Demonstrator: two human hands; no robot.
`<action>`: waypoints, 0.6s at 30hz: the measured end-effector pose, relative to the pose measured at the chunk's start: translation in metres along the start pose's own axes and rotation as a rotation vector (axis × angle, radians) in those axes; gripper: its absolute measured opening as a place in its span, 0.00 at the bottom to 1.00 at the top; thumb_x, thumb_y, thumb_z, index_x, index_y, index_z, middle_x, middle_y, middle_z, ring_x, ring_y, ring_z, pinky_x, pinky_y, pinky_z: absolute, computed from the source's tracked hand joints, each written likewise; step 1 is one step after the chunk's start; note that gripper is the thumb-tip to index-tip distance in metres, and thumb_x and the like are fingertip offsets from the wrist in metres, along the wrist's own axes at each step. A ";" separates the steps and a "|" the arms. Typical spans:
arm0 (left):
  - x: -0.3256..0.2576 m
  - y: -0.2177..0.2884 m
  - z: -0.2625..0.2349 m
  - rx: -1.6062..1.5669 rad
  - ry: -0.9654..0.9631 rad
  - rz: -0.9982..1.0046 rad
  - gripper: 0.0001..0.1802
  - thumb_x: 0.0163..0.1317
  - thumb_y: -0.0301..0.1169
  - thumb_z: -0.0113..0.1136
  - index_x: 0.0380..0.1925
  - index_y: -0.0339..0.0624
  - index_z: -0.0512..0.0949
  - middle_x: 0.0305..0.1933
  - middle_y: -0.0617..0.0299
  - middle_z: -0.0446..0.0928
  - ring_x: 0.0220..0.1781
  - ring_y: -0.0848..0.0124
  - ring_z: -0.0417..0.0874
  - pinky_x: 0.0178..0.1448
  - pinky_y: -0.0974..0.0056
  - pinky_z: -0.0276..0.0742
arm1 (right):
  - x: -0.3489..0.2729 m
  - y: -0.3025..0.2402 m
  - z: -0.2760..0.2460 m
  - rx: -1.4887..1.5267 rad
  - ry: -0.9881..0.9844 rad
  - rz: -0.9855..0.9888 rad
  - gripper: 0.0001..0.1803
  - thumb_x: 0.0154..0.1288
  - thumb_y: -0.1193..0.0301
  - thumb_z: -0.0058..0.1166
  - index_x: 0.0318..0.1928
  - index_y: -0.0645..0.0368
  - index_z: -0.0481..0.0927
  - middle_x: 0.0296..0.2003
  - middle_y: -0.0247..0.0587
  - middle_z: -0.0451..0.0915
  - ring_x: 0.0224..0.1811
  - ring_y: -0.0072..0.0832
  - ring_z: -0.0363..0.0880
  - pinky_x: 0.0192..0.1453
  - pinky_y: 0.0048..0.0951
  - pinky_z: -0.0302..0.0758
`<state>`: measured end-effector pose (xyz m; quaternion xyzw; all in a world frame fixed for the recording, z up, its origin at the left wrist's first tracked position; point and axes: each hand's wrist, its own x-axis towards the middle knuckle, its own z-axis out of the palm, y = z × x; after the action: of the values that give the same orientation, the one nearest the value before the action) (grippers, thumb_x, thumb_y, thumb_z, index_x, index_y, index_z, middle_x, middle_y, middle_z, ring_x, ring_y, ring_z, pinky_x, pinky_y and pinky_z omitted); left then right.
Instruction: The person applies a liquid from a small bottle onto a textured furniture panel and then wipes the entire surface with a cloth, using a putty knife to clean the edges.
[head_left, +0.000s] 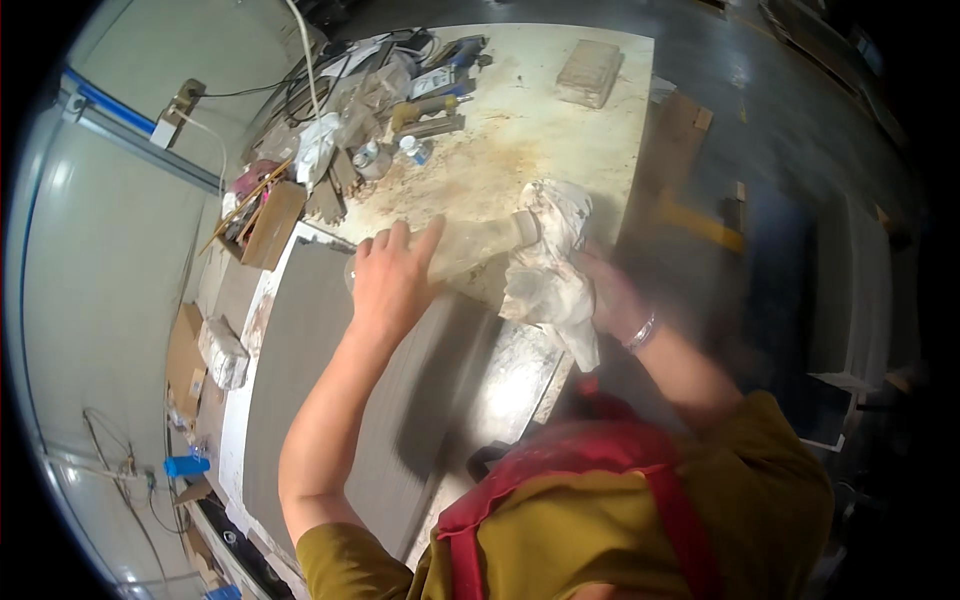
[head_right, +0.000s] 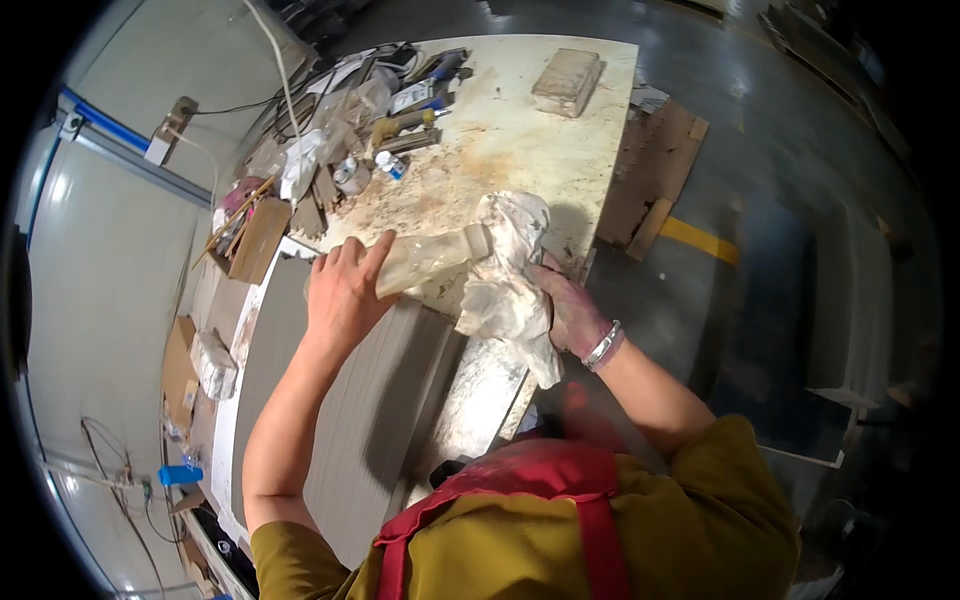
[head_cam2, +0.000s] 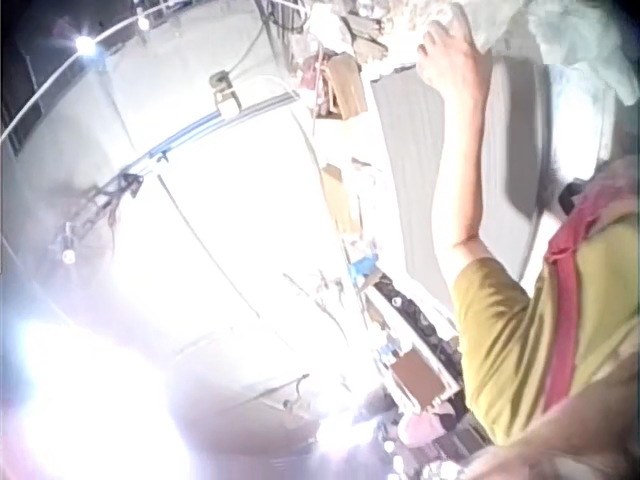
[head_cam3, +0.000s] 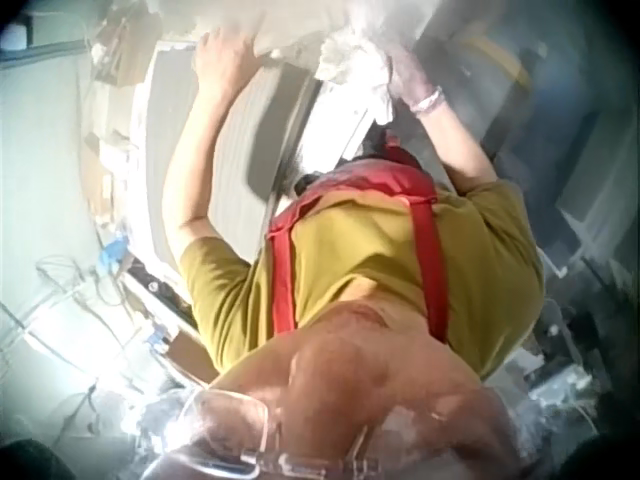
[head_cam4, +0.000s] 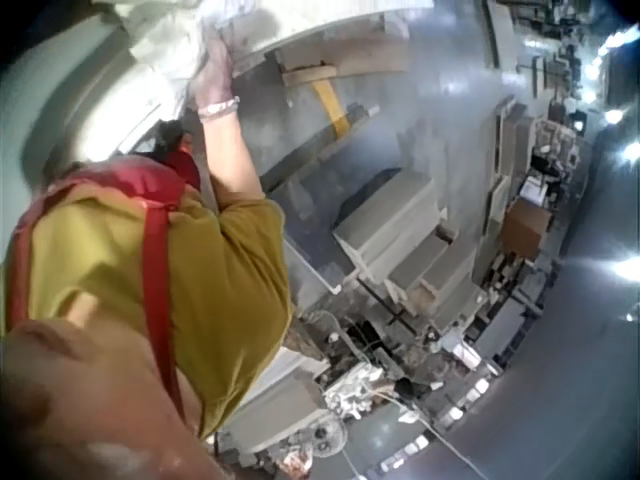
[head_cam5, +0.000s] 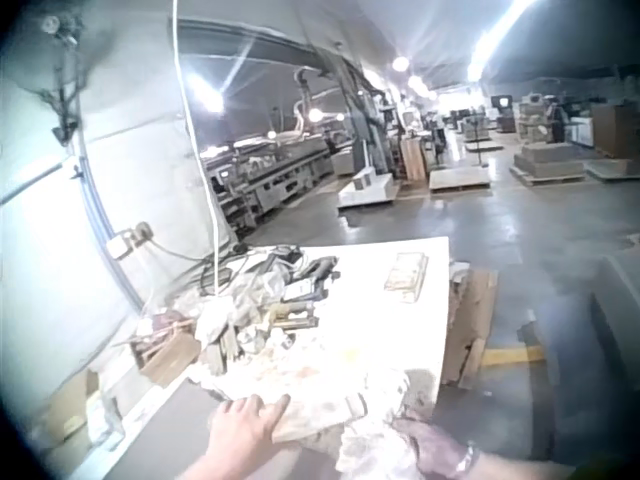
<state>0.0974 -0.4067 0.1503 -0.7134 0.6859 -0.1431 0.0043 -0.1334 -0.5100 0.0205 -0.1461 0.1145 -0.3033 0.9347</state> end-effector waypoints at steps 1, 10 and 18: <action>-0.001 0.001 0.002 0.075 0.001 0.030 0.39 0.43 0.40 0.72 0.60 0.57 0.69 0.39 0.58 0.72 0.44 0.60 0.76 0.48 0.56 0.70 | -0.001 0.005 0.008 -0.008 -0.017 0.020 0.23 0.69 0.76 0.46 0.64 0.56 0.64 0.57 0.40 0.73 0.57 0.33 0.74 0.61 0.38 0.74; -0.015 -0.006 -0.007 0.259 -0.064 0.034 0.34 0.48 0.39 0.68 0.58 0.58 0.70 0.38 0.58 0.72 0.43 0.61 0.76 0.47 0.57 0.69 | -0.002 0.011 -0.009 -0.024 -0.017 0.205 0.29 0.62 0.82 0.47 0.65 0.58 0.61 0.56 0.45 0.73 0.58 0.35 0.75 0.61 0.39 0.74; -0.021 0.012 -0.011 0.241 -0.061 0.128 0.31 0.49 0.34 0.64 0.57 0.57 0.71 0.39 0.59 0.72 0.42 0.62 0.76 0.47 0.58 0.69 | 0.002 0.012 -0.034 -0.110 -0.100 0.177 0.31 0.62 0.82 0.50 0.66 0.57 0.60 0.56 0.44 0.74 0.58 0.38 0.74 0.62 0.44 0.73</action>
<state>0.0832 -0.3849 0.1545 -0.6664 0.7075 -0.2024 0.1200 -0.1361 -0.5091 -0.0157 -0.2014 0.0968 -0.2053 0.9529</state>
